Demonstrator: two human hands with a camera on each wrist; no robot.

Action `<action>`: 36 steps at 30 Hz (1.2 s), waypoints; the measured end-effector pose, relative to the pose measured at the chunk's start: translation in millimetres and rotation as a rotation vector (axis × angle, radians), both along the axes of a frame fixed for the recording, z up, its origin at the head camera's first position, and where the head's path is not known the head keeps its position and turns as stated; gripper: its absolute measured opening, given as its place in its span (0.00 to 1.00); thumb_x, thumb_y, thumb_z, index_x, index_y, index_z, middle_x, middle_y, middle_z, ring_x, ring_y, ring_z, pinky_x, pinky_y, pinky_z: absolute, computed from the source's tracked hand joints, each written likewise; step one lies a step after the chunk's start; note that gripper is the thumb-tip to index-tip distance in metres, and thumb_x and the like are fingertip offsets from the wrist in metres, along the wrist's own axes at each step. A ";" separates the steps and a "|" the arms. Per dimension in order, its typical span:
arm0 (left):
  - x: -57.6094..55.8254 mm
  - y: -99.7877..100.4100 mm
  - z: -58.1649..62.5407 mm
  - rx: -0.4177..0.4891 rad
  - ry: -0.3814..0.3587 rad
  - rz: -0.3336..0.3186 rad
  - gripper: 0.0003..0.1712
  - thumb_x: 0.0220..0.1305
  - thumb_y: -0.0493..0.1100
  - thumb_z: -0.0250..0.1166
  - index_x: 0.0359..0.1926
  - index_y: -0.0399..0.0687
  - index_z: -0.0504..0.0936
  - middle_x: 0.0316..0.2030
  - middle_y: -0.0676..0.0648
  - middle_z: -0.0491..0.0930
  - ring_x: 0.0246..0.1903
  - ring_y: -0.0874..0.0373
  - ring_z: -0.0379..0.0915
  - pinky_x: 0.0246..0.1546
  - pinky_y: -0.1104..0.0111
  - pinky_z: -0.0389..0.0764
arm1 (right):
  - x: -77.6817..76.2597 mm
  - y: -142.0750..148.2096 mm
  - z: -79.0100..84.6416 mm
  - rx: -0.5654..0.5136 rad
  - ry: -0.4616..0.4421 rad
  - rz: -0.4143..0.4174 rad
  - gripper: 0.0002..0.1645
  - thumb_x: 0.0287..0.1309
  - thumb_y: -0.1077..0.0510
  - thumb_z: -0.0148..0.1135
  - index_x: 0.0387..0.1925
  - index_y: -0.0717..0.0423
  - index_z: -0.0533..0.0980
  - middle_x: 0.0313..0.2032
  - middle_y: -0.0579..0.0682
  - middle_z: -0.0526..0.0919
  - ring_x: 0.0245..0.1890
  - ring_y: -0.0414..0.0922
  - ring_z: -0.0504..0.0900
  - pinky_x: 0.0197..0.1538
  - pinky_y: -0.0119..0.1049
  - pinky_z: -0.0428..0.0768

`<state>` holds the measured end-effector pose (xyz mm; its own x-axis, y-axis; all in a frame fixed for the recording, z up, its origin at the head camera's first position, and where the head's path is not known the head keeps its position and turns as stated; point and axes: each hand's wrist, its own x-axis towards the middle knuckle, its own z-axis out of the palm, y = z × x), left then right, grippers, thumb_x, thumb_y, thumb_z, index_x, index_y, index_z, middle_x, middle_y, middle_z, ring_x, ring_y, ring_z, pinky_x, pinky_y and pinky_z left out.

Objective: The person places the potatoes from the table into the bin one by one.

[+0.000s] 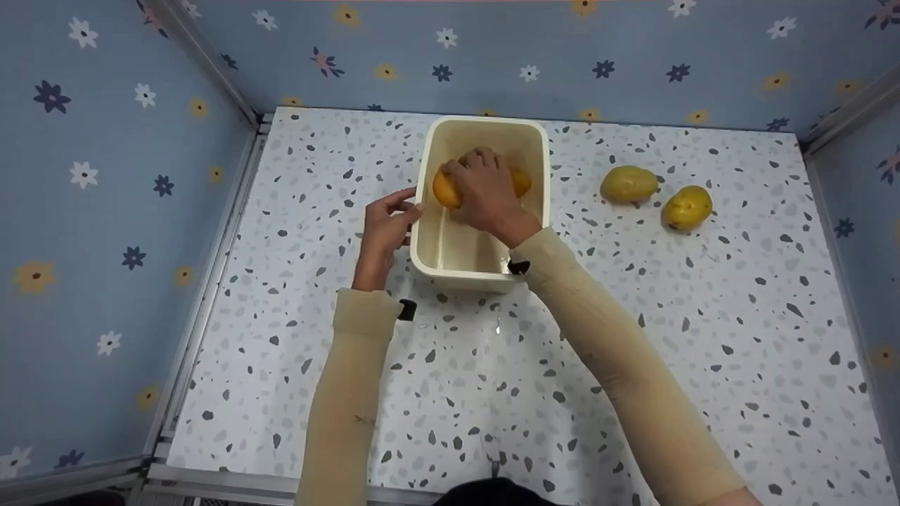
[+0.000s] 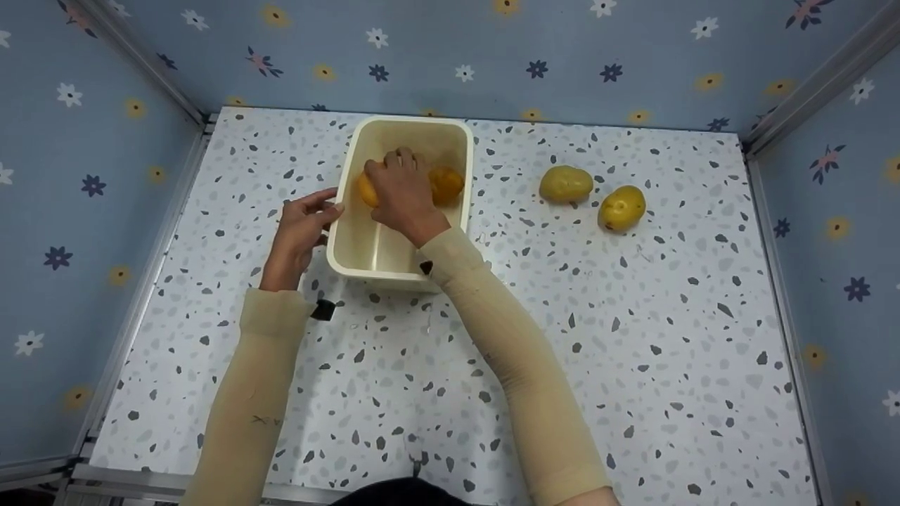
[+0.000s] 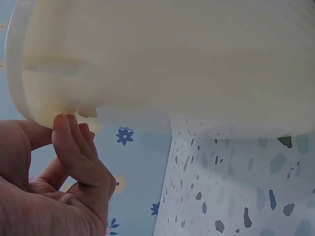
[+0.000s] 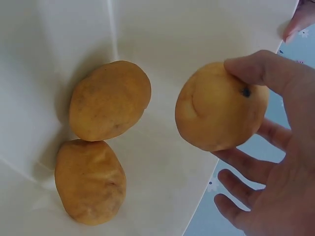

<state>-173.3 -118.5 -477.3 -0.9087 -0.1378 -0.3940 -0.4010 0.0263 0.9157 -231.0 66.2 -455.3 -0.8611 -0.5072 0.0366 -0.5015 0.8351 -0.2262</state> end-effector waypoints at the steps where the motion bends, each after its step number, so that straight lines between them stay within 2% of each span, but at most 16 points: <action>1: 0.0 0.1 0.1 -0.003 0.002 -0.002 0.24 0.74 0.39 0.66 0.69 0.47 0.82 0.46 0.46 0.79 0.29 0.59 0.84 0.24 0.72 0.85 | 0.3 -0.1 -0.3 0.012 -0.007 0.009 0.36 0.59 0.48 0.73 0.68 0.51 0.76 0.60 0.59 0.78 0.67 0.59 0.68 0.75 0.57 0.63; 17: 1.7 0.1 -0.7 0.010 0.012 0.000 0.23 0.74 0.39 0.67 0.68 0.46 0.82 0.45 0.45 0.78 0.29 0.59 0.84 0.25 0.71 0.85 | 1.7 1.3 -6.9 0.041 -0.052 0.140 0.36 0.55 0.50 0.77 0.65 0.51 0.77 0.60 0.59 0.80 0.67 0.59 0.69 0.75 0.57 0.63; 23: 0.3 0.1 0.2 0.002 0.001 -0.001 0.23 0.74 0.39 0.67 0.68 0.47 0.82 0.46 0.45 0.79 0.30 0.59 0.85 0.27 0.70 0.86 | 0.8 1.0 -8.1 0.045 -0.101 0.173 0.36 0.55 0.53 0.77 0.66 0.51 0.77 0.61 0.58 0.80 0.67 0.59 0.69 0.76 0.56 0.62; 29: -0.3 0.1 0.0 -0.009 -0.014 0.009 0.23 0.73 0.40 0.67 0.67 0.49 0.83 0.46 0.46 0.78 0.30 0.58 0.83 0.24 0.73 0.83 | -0.5 0.6 -9.9 0.090 -0.140 0.207 0.36 0.55 0.55 0.75 0.67 0.51 0.77 0.63 0.57 0.81 0.69 0.59 0.69 0.77 0.56 0.63; 36: 0.3 1.3 0.4 0.003 -0.006 0.011 0.23 0.73 0.39 0.67 0.67 0.48 0.83 0.45 0.46 0.78 0.31 0.57 0.83 0.22 0.73 0.82 | -0.9 3.1 -11.4 0.098 -0.197 0.252 0.37 0.55 0.56 0.76 0.67 0.52 0.76 0.63 0.57 0.81 0.69 0.59 0.68 0.78 0.53 0.59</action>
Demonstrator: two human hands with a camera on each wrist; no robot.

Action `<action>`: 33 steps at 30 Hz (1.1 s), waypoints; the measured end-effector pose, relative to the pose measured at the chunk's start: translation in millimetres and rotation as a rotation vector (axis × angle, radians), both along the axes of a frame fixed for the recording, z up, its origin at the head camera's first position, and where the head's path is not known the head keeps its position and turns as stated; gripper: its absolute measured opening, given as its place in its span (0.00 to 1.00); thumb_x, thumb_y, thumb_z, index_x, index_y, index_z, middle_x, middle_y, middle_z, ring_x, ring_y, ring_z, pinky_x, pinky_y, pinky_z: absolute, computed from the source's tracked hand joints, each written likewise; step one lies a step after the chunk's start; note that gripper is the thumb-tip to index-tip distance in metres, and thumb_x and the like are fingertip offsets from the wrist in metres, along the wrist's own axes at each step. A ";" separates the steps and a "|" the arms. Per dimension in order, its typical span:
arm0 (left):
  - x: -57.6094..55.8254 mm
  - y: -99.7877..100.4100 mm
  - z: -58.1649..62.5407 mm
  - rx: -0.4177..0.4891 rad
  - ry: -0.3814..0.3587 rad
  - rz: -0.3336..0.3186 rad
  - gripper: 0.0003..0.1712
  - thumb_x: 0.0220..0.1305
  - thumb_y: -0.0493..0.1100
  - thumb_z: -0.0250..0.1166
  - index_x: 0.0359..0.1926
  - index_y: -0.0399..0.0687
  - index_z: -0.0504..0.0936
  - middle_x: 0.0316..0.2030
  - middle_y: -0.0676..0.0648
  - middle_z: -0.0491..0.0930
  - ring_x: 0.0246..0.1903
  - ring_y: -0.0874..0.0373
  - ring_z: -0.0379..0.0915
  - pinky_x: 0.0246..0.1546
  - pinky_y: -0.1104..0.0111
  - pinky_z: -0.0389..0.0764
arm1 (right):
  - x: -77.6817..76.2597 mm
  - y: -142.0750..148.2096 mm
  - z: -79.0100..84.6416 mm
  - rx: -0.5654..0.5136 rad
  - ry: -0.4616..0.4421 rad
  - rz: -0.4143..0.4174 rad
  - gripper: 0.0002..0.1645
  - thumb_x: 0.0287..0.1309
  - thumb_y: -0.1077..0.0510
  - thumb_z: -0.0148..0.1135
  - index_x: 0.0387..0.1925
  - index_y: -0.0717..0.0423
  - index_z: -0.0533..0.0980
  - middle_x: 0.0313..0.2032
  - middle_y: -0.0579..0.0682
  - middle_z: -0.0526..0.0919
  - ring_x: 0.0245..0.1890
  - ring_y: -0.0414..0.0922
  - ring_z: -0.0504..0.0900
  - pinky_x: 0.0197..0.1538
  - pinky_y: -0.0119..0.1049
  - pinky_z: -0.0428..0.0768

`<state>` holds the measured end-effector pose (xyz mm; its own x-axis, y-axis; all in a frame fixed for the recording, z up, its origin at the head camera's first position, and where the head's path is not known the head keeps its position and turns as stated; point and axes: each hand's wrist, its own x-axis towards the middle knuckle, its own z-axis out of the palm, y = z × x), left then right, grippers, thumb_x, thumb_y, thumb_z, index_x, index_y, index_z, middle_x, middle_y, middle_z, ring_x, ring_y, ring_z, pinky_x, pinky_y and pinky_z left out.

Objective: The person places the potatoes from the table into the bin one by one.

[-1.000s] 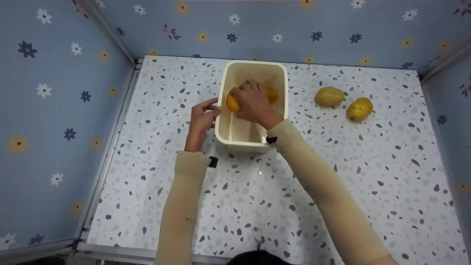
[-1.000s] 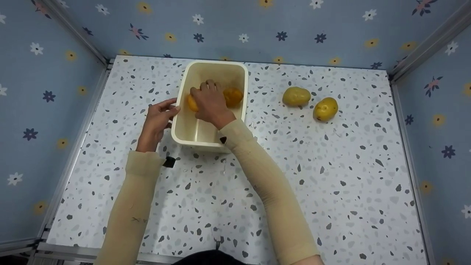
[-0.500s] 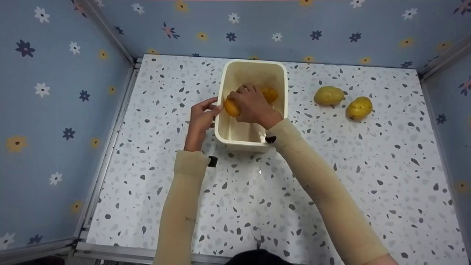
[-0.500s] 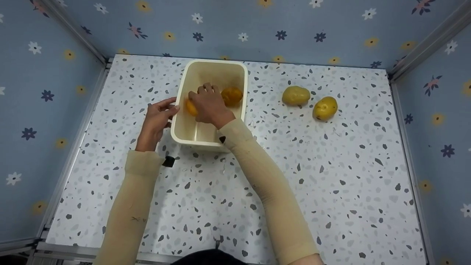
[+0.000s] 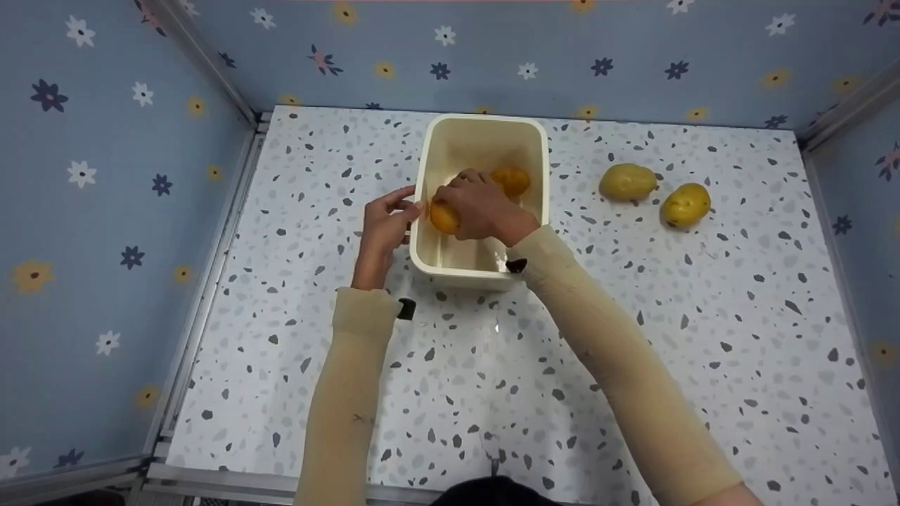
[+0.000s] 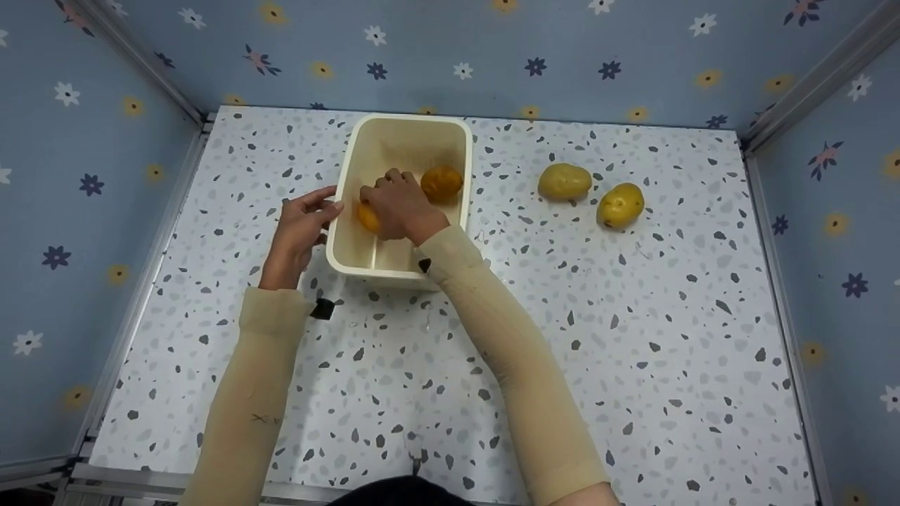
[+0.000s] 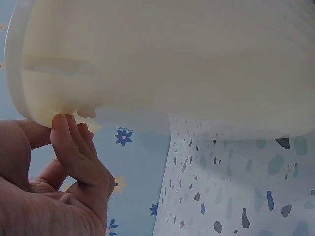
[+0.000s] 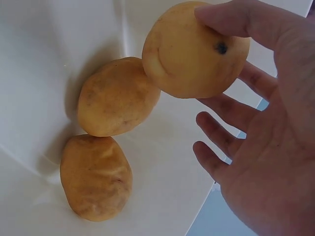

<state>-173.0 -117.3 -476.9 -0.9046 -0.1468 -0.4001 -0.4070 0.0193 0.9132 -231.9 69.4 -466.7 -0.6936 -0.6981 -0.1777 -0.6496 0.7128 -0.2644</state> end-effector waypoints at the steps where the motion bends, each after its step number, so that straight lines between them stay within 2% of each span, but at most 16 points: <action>1: 0.2 -0.1 0.1 0.000 -0.001 -0.001 0.23 0.73 0.39 0.67 0.67 0.48 0.83 0.45 0.46 0.78 0.31 0.58 0.83 0.22 0.73 0.83 | 0.1 0.3 0.0 -0.001 -0.007 0.004 0.36 0.55 0.57 0.76 0.67 0.52 0.76 0.63 0.57 0.81 0.69 0.59 0.68 0.78 0.53 0.59; 13: 1.2 0.3 0.0 -0.007 0.008 -0.005 0.23 0.73 0.40 0.68 0.67 0.48 0.83 0.44 0.46 0.79 0.28 0.60 0.82 0.21 0.73 0.82 | -0.3 1.8 -2.4 0.019 -0.048 0.035 0.37 0.57 0.58 0.77 0.68 0.50 0.76 0.64 0.57 0.78 0.71 0.60 0.66 0.79 0.56 0.57; 18: 1.0 0.5 -0.9 -0.015 0.006 -0.002 0.23 0.74 0.40 0.67 0.68 0.48 0.83 0.44 0.46 0.79 0.30 0.58 0.84 0.24 0.72 0.84 | 0.3 1.7 -1.5 -0.016 -0.080 0.054 0.32 0.59 0.57 0.77 0.65 0.52 0.79 0.63 0.57 0.81 0.71 0.60 0.66 0.78 0.56 0.57; 22: 1.2 1.0 -0.2 -0.020 0.001 -0.004 0.23 0.74 0.40 0.67 0.68 0.48 0.82 0.44 0.46 0.79 0.30 0.59 0.84 0.25 0.71 0.85 | 0.2 1.5 -0.3 0.011 -0.114 0.052 0.30 0.58 0.64 0.74 0.63 0.53 0.81 0.64 0.57 0.80 0.70 0.59 0.65 0.78 0.56 0.57; 25: 2.0 1.0 -0.3 -0.013 0.010 -0.006 0.23 0.74 0.39 0.67 0.68 0.48 0.82 0.44 0.46 0.79 0.29 0.60 0.84 0.24 0.71 0.85 | -0.7 1.3 -0.8 0.051 -0.114 0.052 0.31 0.57 0.70 0.68 0.63 0.51 0.82 0.65 0.56 0.80 0.69 0.59 0.66 0.78 0.55 0.58; 28: 2.2 0.7 -0.6 -0.006 0.015 -0.003 0.23 0.74 0.39 0.67 0.67 0.47 0.83 0.44 0.46 0.79 0.28 0.59 0.84 0.23 0.71 0.84 | -1.0 0.9 -1.7 0.057 -0.114 0.049 0.30 0.59 0.70 0.66 0.63 0.51 0.82 0.64 0.55 0.81 0.68 0.58 0.67 0.78 0.55 0.59; 33: 1.7 0.5 -0.6 0.001 0.009 0.001 0.23 0.74 0.39 0.67 0.67 0.47 0.83 0.44 0.47 0.79 0.28 0.59 0.84 0.23 0.72 0.84 | -0.3 0.3 -1.1 0.039 -0.125 0.037 0.28 0.60 0.69 0.70 0.62 0.52 0.83 0.61 0.54 0.83 0.67 0.59 0.68 0.77 0.56 0.60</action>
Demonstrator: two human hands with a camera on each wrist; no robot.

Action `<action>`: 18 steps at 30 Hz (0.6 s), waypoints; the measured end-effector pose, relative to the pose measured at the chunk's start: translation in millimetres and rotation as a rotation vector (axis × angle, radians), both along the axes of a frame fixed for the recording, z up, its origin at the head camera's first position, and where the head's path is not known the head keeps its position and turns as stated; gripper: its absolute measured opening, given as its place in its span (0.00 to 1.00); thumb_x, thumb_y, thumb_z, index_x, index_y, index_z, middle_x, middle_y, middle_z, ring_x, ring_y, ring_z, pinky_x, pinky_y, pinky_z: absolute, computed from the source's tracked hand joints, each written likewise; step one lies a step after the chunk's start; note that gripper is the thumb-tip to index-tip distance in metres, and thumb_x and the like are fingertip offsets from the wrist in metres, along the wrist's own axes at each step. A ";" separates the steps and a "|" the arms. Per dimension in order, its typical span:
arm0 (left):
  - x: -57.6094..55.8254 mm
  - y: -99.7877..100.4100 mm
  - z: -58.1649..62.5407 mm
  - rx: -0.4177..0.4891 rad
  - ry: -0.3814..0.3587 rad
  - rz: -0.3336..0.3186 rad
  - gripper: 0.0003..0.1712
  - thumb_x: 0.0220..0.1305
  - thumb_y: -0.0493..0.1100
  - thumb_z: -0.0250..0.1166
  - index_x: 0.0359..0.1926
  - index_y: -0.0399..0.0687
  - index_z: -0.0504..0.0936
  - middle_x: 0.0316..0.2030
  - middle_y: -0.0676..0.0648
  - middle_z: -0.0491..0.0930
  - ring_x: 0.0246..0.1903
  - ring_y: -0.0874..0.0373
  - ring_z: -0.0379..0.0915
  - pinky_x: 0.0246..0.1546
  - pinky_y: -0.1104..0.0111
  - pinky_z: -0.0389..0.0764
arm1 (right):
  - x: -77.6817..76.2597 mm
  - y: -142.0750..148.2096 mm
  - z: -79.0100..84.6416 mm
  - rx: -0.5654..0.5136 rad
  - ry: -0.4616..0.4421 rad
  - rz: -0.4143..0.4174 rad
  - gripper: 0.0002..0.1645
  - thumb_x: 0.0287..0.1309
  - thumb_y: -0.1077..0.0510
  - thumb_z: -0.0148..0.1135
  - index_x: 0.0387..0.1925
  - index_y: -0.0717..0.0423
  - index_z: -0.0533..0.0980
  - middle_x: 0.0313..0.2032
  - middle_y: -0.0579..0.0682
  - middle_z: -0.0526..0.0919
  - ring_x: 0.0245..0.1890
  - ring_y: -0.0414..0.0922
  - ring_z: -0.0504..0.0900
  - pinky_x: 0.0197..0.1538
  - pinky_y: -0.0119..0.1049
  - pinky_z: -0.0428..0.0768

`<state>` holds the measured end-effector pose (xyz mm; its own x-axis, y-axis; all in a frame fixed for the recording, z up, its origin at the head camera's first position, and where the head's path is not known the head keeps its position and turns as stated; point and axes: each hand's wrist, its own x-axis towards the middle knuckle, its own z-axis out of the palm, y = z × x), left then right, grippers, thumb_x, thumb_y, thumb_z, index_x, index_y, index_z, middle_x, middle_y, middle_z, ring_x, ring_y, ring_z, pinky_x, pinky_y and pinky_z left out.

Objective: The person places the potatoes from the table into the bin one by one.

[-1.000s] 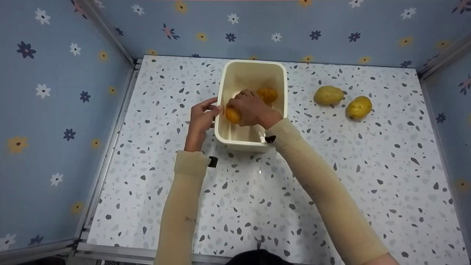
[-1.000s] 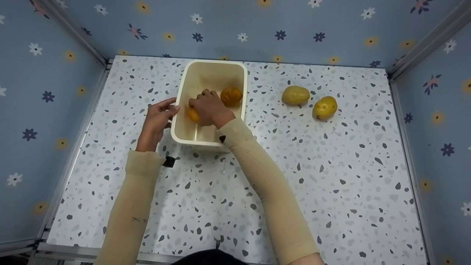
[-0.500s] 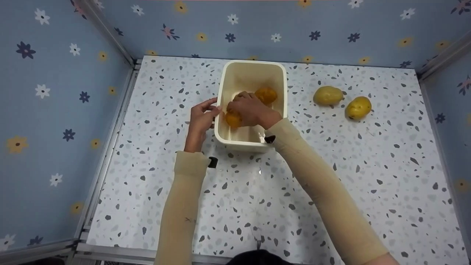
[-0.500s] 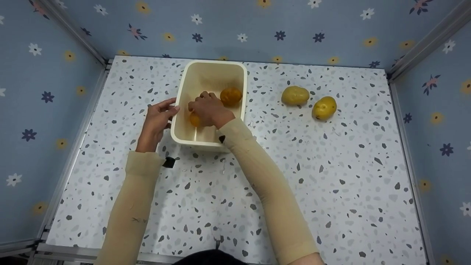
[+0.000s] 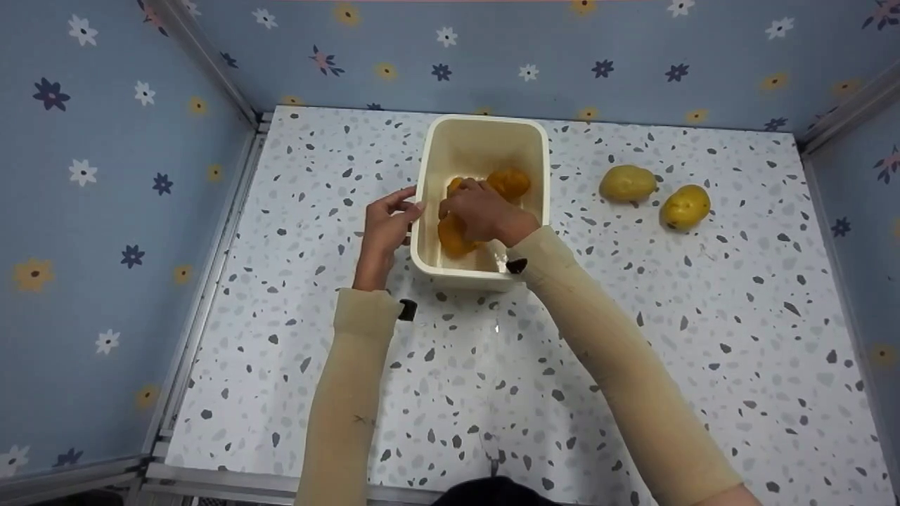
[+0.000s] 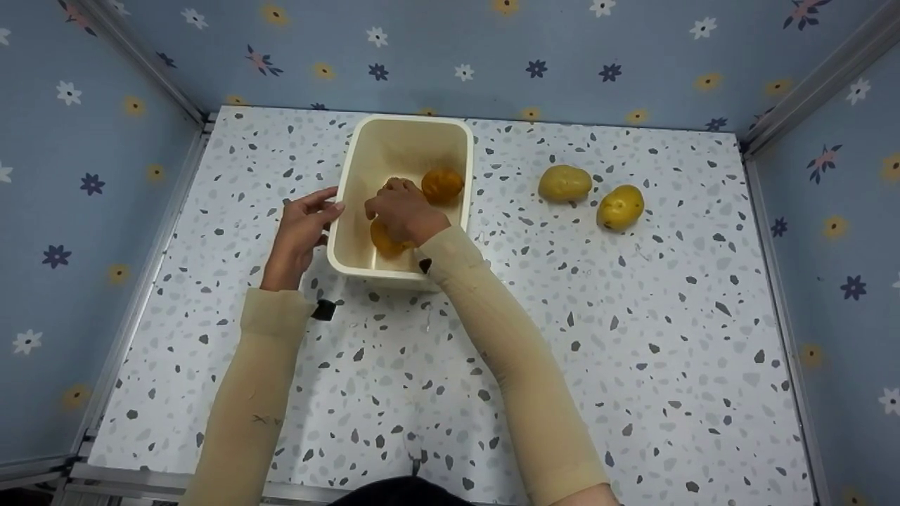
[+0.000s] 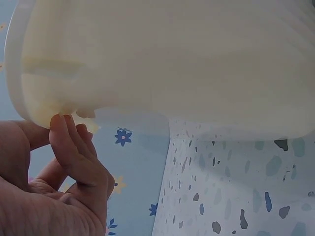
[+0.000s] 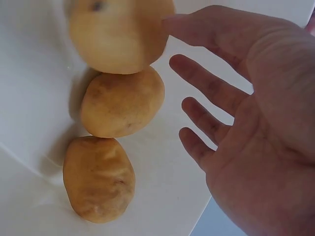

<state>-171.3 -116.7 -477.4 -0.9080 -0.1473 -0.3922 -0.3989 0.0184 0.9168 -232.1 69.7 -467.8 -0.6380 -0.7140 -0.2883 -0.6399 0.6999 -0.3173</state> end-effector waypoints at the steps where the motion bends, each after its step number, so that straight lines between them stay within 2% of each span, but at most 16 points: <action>1: 0.1 0.0 0.2 0.002 -0.002 0.000 0.23 0.74 0.39 0.67 0.67 0.47 0.83 0.44 0.47 0.79 0.28 0.59 0.84 0.23 0.72 0.84 | 0.2 -0.1 0.1 -0.003 -0.002 -0.007 0.27 0.61 0.69 0.70 0.62 0.51 0.83 0.61 0.53 0.84 0.67 0.58 0.68 0.77 0.56 0.60; 7: -0.1 0.2 1.5 0.007 -0.005 -0.005 0.23 0.74 0.39 0.67 0.67 0.46 0.82 0.43 0.47 0.78 0.26 0.61 0.82 0.21 0.73 0.83 | -0.3 -1.4 0.6 -0.009 0.016 -0.047 0.26 0.66 0.69 0.62 0.63 0.51 0.83 0.61 0.50 0.85 0.66 0.58 0.69 0.77 0.55 0.61; 11: -0.8 0.0 1.9 0.002 -0.014 -0.010 0.23 0.74 0.39 0.66 0.68 0.47 0.82 0.44 0.47 0.78 0.26 0.61 0.81 0.22 0.73 0.83 | -1.0 -2.5 0.9 -0.039 0.058 -0.077 0.23 0.68 0.67 0.61 0.61 0.52 0.84 0.60 0.53 0.85 0.66 0.58 0.70 0.76 0.55 0.63; 18: -0.3 0.3 1.8 -0.007 0.012 0.002 0.23 0.73 0.38 0.67 0.67 0.46 0.82 0.42 0.46 0.78 0.23 0.61 0.81 0.20 0.73 0.81 | -0.5 -3.5 6.2 -0.093 0.190 -0.124 0.16 0.66 0.64 0.67 0.54 0.57 0.85 0.53 0.57 0.86 0.62 0.60 0.74 0.73 0.55 0.66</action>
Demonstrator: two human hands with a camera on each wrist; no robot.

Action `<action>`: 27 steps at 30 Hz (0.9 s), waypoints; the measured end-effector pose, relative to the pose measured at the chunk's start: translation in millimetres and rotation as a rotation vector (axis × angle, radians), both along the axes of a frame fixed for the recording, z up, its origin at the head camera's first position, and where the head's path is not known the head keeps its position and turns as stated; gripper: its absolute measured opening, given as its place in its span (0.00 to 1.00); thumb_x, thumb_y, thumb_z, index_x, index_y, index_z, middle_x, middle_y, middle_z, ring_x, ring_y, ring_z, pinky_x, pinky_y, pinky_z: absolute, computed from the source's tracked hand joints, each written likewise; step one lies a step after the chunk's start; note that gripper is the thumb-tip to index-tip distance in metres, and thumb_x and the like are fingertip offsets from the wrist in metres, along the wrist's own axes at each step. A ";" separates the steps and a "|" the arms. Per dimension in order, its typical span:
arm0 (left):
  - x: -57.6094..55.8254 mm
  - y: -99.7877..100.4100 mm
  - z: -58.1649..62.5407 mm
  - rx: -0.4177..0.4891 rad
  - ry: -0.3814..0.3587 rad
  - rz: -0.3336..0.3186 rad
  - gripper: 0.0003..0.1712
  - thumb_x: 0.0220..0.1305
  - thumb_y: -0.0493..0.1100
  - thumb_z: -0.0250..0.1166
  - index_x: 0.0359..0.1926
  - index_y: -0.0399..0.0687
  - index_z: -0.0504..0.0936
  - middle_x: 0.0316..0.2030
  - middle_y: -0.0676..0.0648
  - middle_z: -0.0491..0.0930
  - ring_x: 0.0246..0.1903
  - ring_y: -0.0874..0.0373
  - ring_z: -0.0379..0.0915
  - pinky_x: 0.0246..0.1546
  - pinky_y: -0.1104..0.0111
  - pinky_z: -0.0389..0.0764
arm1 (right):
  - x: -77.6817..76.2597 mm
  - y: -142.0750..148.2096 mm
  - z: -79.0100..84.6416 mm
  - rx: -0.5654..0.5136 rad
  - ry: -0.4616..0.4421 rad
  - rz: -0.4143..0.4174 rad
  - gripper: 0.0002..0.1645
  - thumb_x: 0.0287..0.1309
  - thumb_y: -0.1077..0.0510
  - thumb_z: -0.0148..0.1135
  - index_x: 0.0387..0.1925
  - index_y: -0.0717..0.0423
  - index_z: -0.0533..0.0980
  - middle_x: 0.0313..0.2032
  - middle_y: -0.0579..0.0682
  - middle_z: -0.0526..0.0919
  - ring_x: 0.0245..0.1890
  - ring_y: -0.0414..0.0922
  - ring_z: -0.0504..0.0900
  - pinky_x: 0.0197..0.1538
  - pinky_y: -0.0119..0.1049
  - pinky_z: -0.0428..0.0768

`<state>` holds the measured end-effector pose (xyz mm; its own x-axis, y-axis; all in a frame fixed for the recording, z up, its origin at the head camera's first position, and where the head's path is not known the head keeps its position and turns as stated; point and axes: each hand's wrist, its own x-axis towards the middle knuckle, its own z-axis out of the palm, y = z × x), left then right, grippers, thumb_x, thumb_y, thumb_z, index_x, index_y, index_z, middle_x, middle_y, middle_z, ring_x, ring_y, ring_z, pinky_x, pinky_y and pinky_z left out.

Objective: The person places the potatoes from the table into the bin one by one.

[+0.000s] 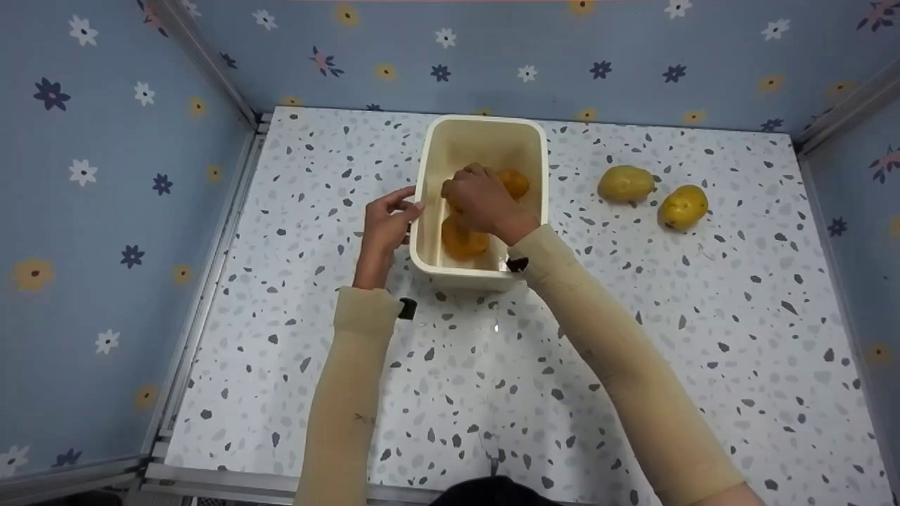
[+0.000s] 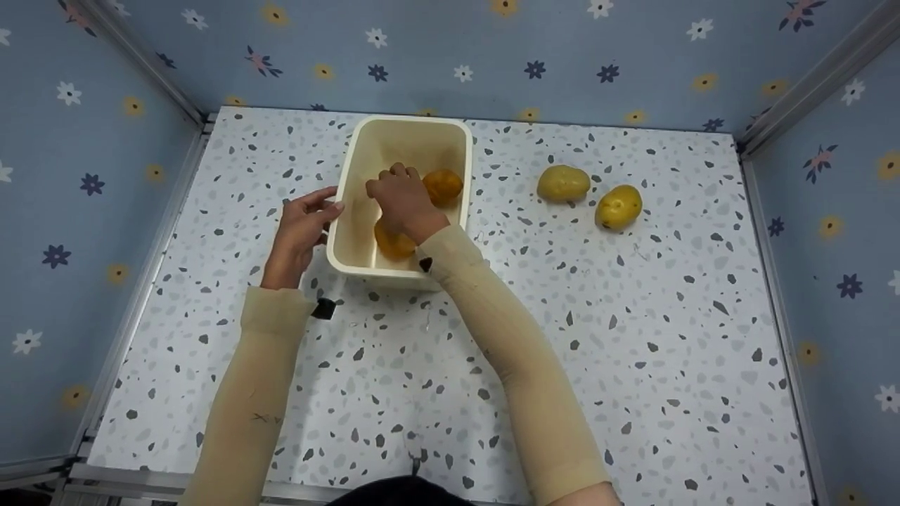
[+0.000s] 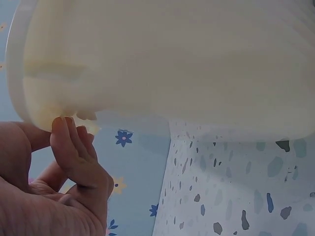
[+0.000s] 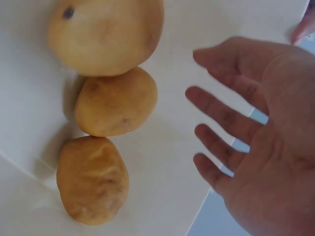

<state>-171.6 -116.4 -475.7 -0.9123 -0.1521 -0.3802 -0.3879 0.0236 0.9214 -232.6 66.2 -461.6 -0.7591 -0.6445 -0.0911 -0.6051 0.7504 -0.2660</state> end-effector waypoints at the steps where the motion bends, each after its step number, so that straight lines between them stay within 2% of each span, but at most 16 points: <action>1: 0.1 0.2 -0.3 -0.001 0.005 0.002 0.23 0.73 0.38 0.67 0.67 0.46 0.82 0.42 0.46 0.78 0.23 0.61 0.81 0.19 0.74 0.80 | 0.6 0.1 2.1 0.003 0.018 -0.014 0.16 0.66 0.63 0.68 0.54 0.57 0.85 0.53 0.57 0.86 0.62 0.60 0.74 0.72 0.56 0.66; 5: 0.0 0.6 -1.0 0.004 0.013 0.009 0.23 0.73 0.38 0.67 0.67 0.45 0.83 0.41 0.46 0.78 0.22 0.62 0.80 0.18 0.75 0.77 | 4.2 1.5 14.8 0.005 0.059 -0.085 0.19 0.65 0.60 0.71 0.57 0.57 0.84 0.58 0.57 0.84 0.65 0.60 0.72 0.75 0.56 0.65; 8: -0.1 0.7 -1.3 0.011 0.011 0.010 0.23 0.73 0.38 0.67 0.67 0.45 0.83 0.41 0.46 0.78 0.22 0.62 0.80 0.18 0.76 0.77 | 6.8 3.5 26.2 -0.028 0.055 -0.132 0.22 0.64 0.59 0.72 0.59 0.57 0.83 0.61 0.57 0.82 0.68 0.60 0.70 0.76 0.57 0.62; 16: -0.1 0.4 -2.1 0.007 0.002 -0.002 0.24 0.73 0.38 0.68 0.68 0.45 0.82 0.41 0.46 0.78 0.23 0.62 0.80 0.20 0.74 0.79 | 15.8 14.3 51.2 -0.159 0.068 -0.223 0.22 0.62 0.65 0.69 0.58 0.58 0.83 0.63 0.58 0.80 0.68 0.61 0.69 0.75 0.59 0.62; 21: 0.3 -0.6 -1.9 0.003 -0.004 -0.002 0.24 0.73 0.38 0.68 0.68 0.46 0.82 0.42 0.46 0.78 0.24 0.62 0.80 0.19 0.75 0.78 | 18.9 28.9 58.0 -0.234 0.084 -0.284 0.22 0.63 0.66 0.67 0.59 0.60 0.83 0.63 0.60 0.80 0.68 0.61 0.68 0.75 0.58 0.62; 27: 0.9 -0.1 -1.7 0.014 0.002 -0.007 0.24 0.73 0.37 0.68 0.68 0.46 0.82 0.42 0.46 0.77 0.24 0.61 0.80 0.19 0.75 0.78 | 16.7 61.3 58.8 -0.290 0.095 -0.363 0.23 0.65 0.65 0.68 0.61 0.60 0.82 0.64 0.61 0.79 0.68 0.63 0.69 0.74 0.60 0.63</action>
<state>-170.8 -116.5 -477.4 -0.9141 -0.1403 -0.3805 -0.3860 0.0137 0.9224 -216.0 127.6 -402.8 -0.9362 -0.3250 0.1340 -0.3496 0.8206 -0.4520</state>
